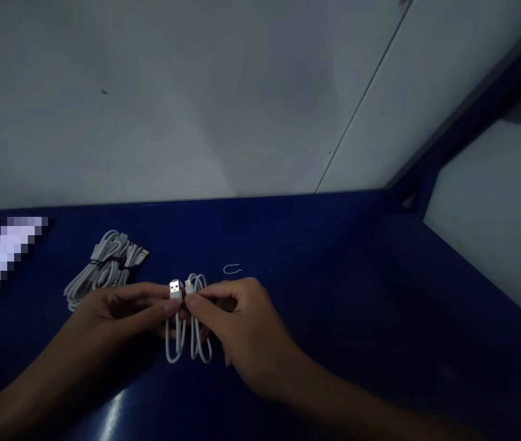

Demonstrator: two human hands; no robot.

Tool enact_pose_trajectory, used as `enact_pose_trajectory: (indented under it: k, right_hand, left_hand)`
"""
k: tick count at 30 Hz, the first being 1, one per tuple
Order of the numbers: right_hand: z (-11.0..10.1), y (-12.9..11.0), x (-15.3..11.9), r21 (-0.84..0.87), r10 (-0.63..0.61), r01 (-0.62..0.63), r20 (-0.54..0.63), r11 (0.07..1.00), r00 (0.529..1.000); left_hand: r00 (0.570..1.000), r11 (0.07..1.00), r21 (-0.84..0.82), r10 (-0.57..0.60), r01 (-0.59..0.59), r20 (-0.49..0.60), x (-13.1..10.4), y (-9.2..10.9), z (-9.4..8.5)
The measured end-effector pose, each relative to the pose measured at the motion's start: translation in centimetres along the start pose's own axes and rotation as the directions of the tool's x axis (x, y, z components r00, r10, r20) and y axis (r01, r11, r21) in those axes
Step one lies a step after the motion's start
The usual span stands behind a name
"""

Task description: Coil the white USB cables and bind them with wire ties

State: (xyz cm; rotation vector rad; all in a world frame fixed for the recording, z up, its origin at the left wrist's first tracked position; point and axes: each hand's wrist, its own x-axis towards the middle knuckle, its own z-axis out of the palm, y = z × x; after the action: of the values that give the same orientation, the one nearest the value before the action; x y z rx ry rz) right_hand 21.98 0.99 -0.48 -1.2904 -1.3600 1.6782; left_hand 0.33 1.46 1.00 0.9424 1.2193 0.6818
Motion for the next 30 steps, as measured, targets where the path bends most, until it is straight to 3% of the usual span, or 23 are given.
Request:
enact_pose_trajectory:
  k: [30]
  right_hand:
    - [0.0, -0.09, -0.16, 0.009, -0.113, 0.113, -0.008, 0.994, 0.994]
  left_hand:
    - [0.997, 0.997, -0.056, 0.062, -0.059, 0.042, 0.07, -0.25, -0.08]
